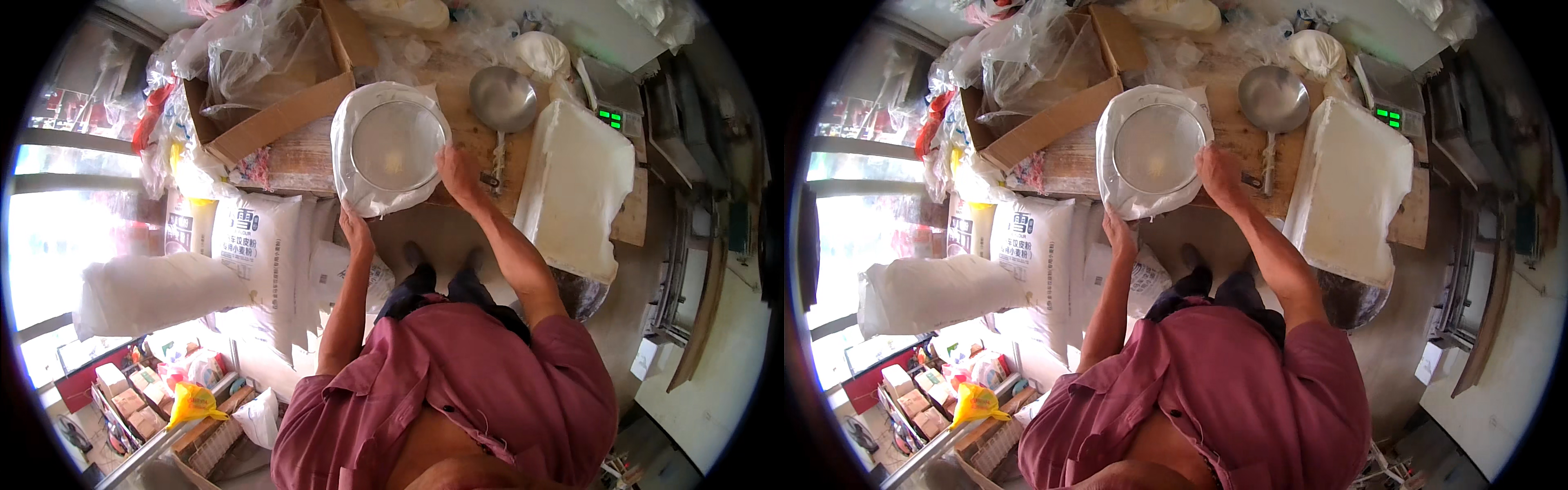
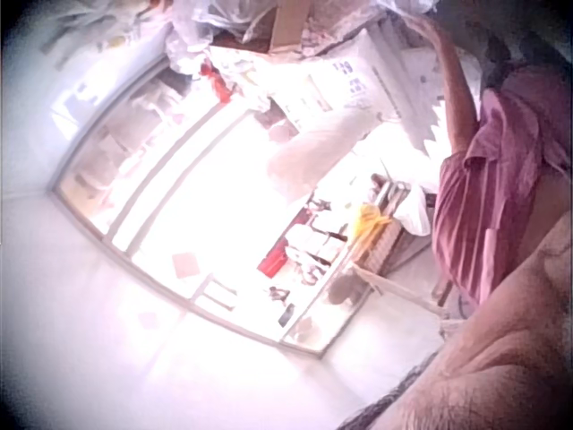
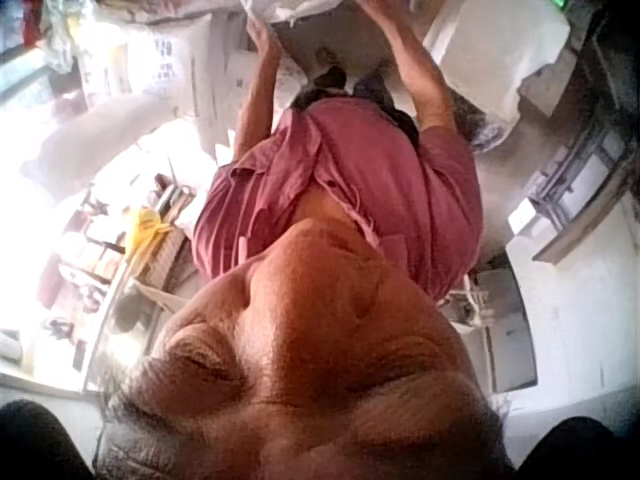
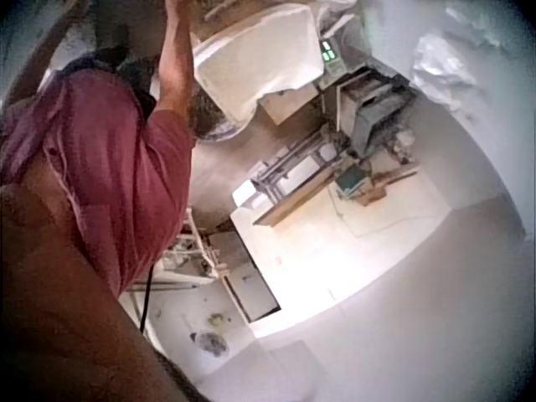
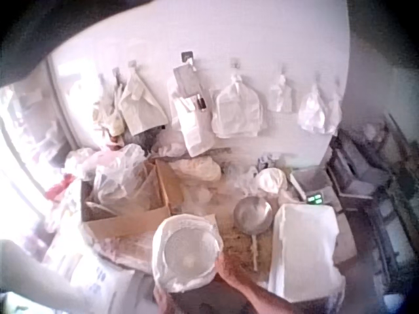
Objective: The person moves a wooden tray and a white plastic container in a cluttered room. They then pick up a bag of flour, open it, and pour the flour into a metal bowl using a scoop. The person places the scoop into the bowl and continues to handle the flour bag.
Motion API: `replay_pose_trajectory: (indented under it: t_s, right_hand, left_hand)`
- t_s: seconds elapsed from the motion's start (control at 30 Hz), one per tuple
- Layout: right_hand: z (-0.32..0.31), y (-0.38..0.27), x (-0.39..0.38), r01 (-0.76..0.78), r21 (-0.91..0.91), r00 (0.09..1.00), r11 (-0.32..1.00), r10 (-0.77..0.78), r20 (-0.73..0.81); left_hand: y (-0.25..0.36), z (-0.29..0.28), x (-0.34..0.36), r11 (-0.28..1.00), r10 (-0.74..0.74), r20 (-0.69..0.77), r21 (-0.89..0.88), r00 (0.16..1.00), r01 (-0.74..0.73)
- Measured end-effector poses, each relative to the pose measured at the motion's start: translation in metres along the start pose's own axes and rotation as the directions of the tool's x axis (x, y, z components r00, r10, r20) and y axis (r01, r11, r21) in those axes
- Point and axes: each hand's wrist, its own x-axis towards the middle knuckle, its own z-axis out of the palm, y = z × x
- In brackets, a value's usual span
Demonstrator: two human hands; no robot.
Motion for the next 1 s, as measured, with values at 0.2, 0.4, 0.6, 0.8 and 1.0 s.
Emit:
replay_pose_trajectory:
  t_s: [0.2,0.4,0.6,0.8,1.0]
  right_hand:
    - [-0.012,-0.001,-0.003,-0.032,0.041,0.999,0.999,0.032,-0.019]
    - [-0.046,0.014,-0.009,0.016,0.029,0.992,0.999,-0.012,-0.127]
    - [-0.09,0.049,-0.016,-0.035,0.091,0.975,0.995,0.054,-0.216]
    - [-0.161,0.129,-0.055,-0.187,0.153,0.933,0.971,0.224,-0.28]
    - [-0.241,0.269,-0.137,-0.513,0.286,0.742,0.809,0.586,-0.325]
  left_hand:
    - [-0.02,0.0,-0.001,0.996,0.089,-0.099,-0.011,0.991,-0.09]
    - [-0.014,0.012,-0.006,0.995,0.097,-0.126,0.006,0.987,-0.097]
    - [-0.017,0.011,-0.007,0.993,0.118,-0.203,0.036,0.972,-0.113]
    - [-0.029,0.009,-0.007,0.977,0.049,-0.328,0.213,0.943,0.023]
    - [-0.033,-0.003,-0.019,0.949,0.236,-0.379,0.289,0.895,-0.127]
